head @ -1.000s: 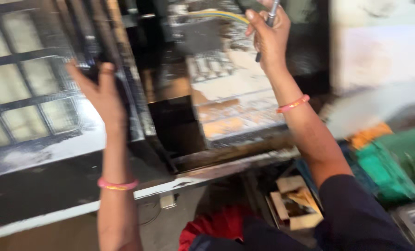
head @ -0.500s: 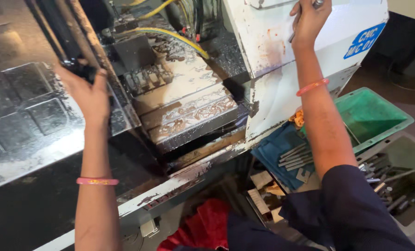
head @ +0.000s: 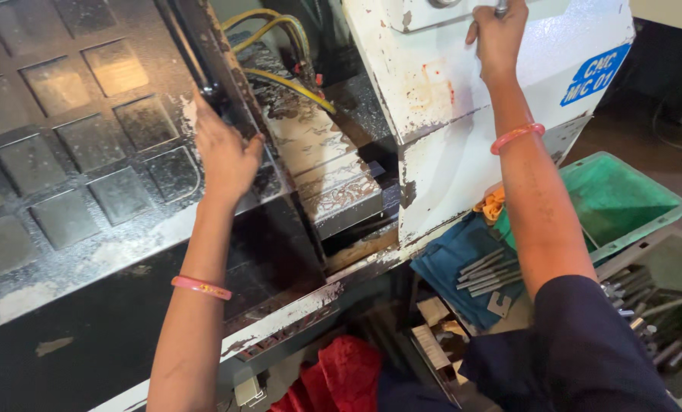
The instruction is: The person picks up small metal rods and cylindrical pieces from a green bin, then places them into slots on a black machine surface. They press the pieces into place and open a side panel to insert a rod into an internal mechanism before closing the panel.
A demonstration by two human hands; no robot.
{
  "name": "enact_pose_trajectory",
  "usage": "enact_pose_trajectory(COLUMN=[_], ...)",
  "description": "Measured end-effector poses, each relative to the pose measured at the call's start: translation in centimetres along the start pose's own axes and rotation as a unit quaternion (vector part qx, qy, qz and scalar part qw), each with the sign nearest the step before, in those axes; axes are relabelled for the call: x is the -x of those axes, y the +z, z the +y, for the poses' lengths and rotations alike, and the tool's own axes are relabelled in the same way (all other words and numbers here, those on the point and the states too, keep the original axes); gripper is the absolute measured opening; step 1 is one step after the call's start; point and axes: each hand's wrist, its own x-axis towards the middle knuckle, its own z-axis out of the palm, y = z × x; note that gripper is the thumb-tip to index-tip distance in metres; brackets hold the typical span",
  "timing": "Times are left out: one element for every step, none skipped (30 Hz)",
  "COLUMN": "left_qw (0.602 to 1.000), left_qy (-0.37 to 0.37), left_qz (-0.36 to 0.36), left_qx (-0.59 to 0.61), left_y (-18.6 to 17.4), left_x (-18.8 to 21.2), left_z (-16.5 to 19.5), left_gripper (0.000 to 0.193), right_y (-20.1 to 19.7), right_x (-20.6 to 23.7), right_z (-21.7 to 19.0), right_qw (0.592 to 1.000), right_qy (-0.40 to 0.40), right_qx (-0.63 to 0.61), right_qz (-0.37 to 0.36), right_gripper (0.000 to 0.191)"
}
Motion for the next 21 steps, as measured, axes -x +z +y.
enact_pose_trajectory(left_qw=[1.000,0.999,0.997,0.998,0.998,0.997,0.998,0.997,0.997,0.997,0.996,0.995,0.995,0.995,0.995,0.994,0.993,0.991,0.989,0.985,0.980], left_qy=[0.023,0.044,0.066,0.066,0.066,0.066,0.059,0.053,0.048,0.064,0.079,0.094,0.087,0.078,0.068,0.086,0.104,0.123,0.146,0.170,0.193], left_qz=[0.000,0.000,-0.001,-0.008,-0.014,-0.020,-0.027,-0.033,-0.037,-0.033,-0.030,-0.027,-0.037,-0.048,-0.060,-0.046,-0.033,-0.021,-0.002,0.015,0.031], left_qx=[-0.010,-0.019,-0.028,-0.014,0.001,0.016,0.026,0.036,0.045,0.042,0.037,0.033,0.039,0.045,0.051,0.048,0.045,0.042,0.014,-0.013,-0.039], left_y=[0.5,1.1,1.6,2.1,2.6,3.1,3.5,3.9,4.3,4.7,5.0,5.4,5.8,6.3,6.9,7.6,8.4,9.1,9.7,10.5,11.1], left_x=[-0.3,-0.7,-1.0,-1.2,-1.5,-1.7,-1.8,-2.1,-2.4,-2.6,-2.8,-3.0,-3.2,-3.4,-3.5,-3.6,-3.8,-4.1,-4.4,-4.7,-4.8], left_z=[0.5,1.1,1.7,2.3,3.1,3.9,4.7,5.6,6.4,7.1,7.8,8.4,8.9,9.3,9.6,9.8,10.1,10.2,10.3,10.6,10.8], left_gripper=[0.123,0.123,0.124,0.123,0.122,0.122,0.122,0.122,0.121,0.121,0.121,0.121,0.120,0.119,0.118,0.117,0.117,0.116,0.112,0.108,0.105], right_y=[-0.2,-0.4,-0.7,-1.1,-1.5,-2.1,-2.6,-3.2,-4.0,-4.9,-5.5,-6.7,-8.3,-9.8,-11.6,-13.9,-16.4,-18.0,-19.7,-20.9,-22.0], right_x=[-0.1,-0.2,-0.4,-0.5,-0.7,-0.7,-0.7,-0.7,-0.7,-0.7,-0.5,-0.3,0.0,0.2,0.6,1.1,2.3,3.4,4.6,5.7,6.8], right_z=[0.3,0.6,0.8,1.0,1.1,1.3,1.5,1.5,1.6,1.8,1.9,2.1,1.8,1.5,1.0,0.3,-0.4,-0.5,-0.5,-0.1,0.6], right_qw=[1.000,0.998,0.998,0.997,0.997,0.997,0.997,0.997,0.998,0.998,0.998,0.999,1.000,0.995,0.986,0.975,0.973,0.973,0.971,0.970,0.964], right_qy=[-0.022,-0.043,-0.041,-0.040,-0.039,-0.029,-0.020,-0.011,-0.004,0.005,0.014,0.000,-0.013,-0.071,-0.098,-0.111,-0.105,-0.077,-0.047,0.006,0.059], right_qx=[0.017,0.034,0.030,0.026,0.022,0.029,0.036,0.043,0.052,0.060,0.068,0.031,-0.007,-0.065,-0.136,-0.189,-0.206,-0.219,-0.231,-0.238,-0.245], right_qz=[-0.015,-0.031,-0.044,-0.057,-0.070,-0.069,-0.067,-0.066,-0.041,-0.017,0.008,0.012,0.015,0.005,0.003,0.035,0.018,-0.005,-0.028,-0.056,-0.083], right_gripper=[0.012,0.014,0.012,0.009,0.007,0.006,0.010,0.015,0.013,0.016,0.023,0.025,0.028,0.028,0.020,0.021,0.025,0.029,0.035,0.034,0.035])
